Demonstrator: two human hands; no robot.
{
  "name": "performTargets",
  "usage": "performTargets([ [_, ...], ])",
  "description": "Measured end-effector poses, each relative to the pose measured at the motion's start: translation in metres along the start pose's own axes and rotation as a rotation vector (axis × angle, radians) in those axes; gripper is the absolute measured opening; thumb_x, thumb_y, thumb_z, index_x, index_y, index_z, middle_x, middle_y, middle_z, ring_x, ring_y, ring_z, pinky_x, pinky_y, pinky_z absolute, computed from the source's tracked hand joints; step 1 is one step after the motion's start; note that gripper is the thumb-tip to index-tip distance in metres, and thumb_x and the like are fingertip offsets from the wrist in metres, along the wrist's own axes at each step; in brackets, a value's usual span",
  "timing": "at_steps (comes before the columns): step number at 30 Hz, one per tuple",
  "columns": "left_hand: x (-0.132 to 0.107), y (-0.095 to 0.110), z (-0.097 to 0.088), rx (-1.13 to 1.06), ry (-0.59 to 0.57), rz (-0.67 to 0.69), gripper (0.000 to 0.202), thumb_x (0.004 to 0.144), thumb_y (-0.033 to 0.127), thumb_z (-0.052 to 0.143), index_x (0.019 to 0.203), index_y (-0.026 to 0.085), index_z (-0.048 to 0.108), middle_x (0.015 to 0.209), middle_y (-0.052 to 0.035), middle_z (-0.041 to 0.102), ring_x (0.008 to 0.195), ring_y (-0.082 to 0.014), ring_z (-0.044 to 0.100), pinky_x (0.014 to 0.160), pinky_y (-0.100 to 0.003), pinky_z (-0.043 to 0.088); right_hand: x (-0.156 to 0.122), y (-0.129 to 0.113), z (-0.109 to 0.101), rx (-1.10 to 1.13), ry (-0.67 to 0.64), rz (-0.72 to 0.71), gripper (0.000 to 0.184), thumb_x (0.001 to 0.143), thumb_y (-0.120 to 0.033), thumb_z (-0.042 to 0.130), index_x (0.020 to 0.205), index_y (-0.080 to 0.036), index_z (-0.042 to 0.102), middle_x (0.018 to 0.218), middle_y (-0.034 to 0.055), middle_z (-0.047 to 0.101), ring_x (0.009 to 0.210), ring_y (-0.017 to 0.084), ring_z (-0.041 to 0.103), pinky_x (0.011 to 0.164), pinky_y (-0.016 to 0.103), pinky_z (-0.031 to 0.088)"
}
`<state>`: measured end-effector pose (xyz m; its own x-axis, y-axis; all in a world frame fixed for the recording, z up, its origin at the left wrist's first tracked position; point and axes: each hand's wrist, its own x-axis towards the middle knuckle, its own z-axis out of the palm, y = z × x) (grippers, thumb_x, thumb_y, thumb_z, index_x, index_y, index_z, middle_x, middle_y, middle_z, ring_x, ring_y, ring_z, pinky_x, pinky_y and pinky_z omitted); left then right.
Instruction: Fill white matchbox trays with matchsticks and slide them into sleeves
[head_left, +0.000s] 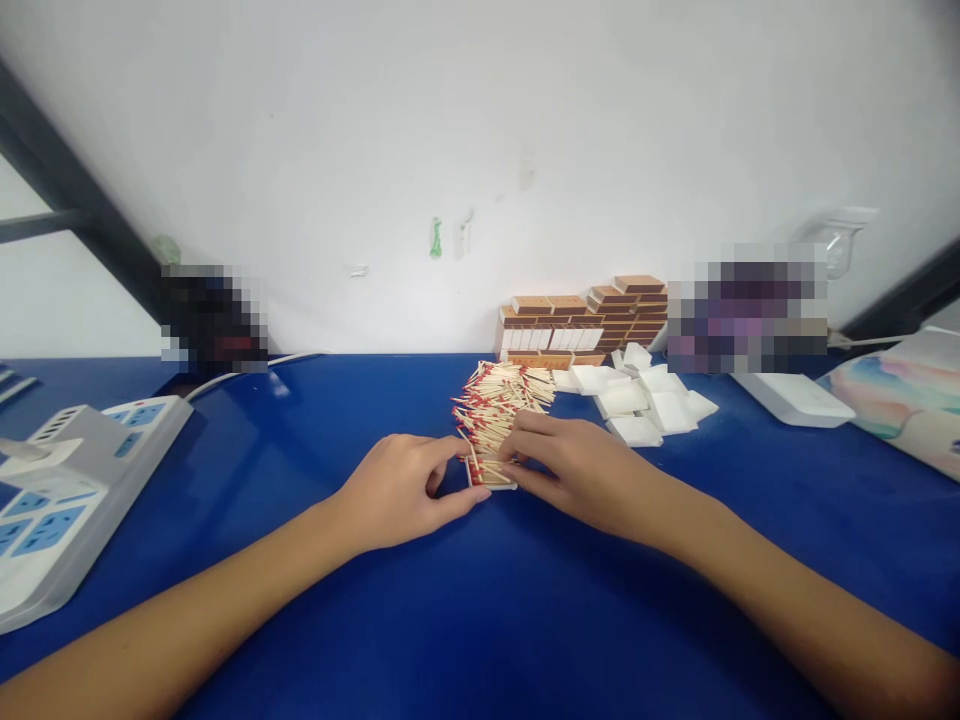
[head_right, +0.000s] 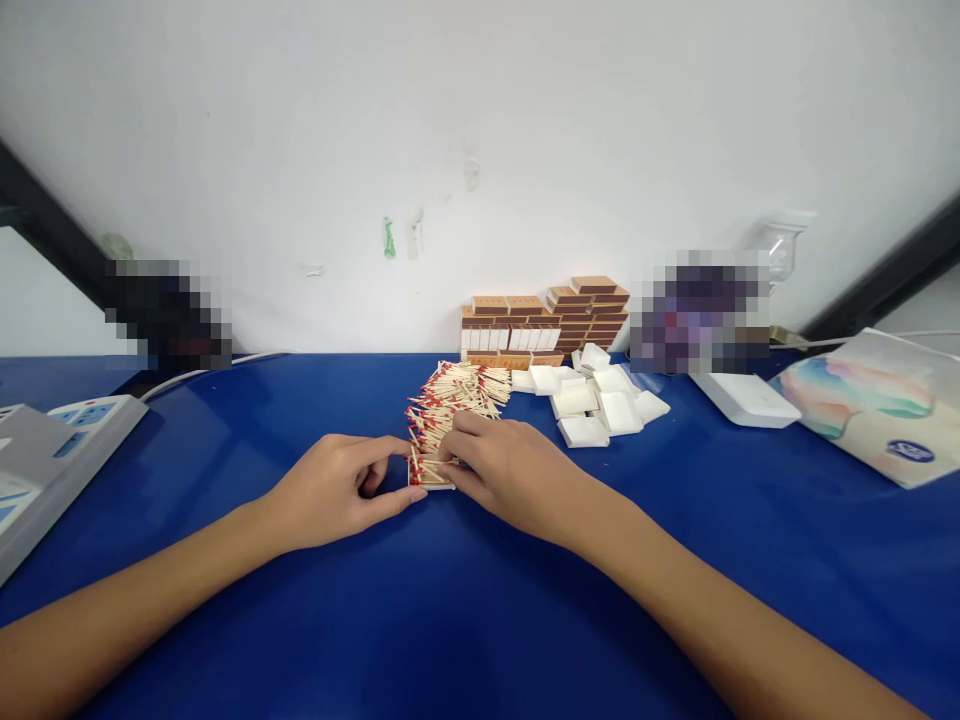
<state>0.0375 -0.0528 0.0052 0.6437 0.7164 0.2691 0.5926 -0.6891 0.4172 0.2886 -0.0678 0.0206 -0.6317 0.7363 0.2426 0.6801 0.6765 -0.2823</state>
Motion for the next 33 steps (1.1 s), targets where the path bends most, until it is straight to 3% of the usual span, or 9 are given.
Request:
performTargets([
  [20, 0.000, 0.000, -0.001, 0.026, -0.020, 0.011, 0.034, 0.094, 0.051, 0.067, 0.114, 0.024, 0.071, 0.060, 0.0069, 0.056, 0.052, -0.0102, 0.051, 0.054, -0.024, 0.033, 0.002, -0.001, -0.001, 0.142, -0.062, 0.012, 0.018, 0.104, -0.033, 0.058, 0.097, -0.020, 0.069, 0.094, 0.0041, 0.070, 0.081, 0.017, 0.063, 0.072, 0.030, 0.045],
  [26, -0.001, 0.000, -0.002, 0.056, 0.004, 0.036, 0.031, 0.098, 0.051, 0.064, 0.111, 0.025, 0.072, 0.061, 0.0066, 0.056, 0.053, -0.0097, 0.052, 0.055, -0.025, 0.033, 0.002, -0.005, -0.008, 0.242, -0.090, 0.093, 0.011, 0.099, -0.025, 0.064, 0.091, -0.022, 0.070, 0.081, -0.0003, 0.073, 0.072, 0.015, 0.064, 0.065, 0.027, 0.042],
  [33, 0.000, 0.000, -0.003, 0.100, 0.032, 0.088, 0.033, 0.099, 0.054, 0.061, 0.110, 0.024, 0.072, 0.063, 0.0051, 0.060, 0.053, -0.0102, 0.054, 0.055, -0.025, 0.034, 0.003, -0.006, -0.010, 0.257, -0.082, 0.080, 0.015, 0.099, -0.026, 0.063, 0.088, -0.021, 0.073, 0.083, 0.0015, 0.074, 0.072, 0.015, 0.064, 0.065, 0.028, 0.043],
])
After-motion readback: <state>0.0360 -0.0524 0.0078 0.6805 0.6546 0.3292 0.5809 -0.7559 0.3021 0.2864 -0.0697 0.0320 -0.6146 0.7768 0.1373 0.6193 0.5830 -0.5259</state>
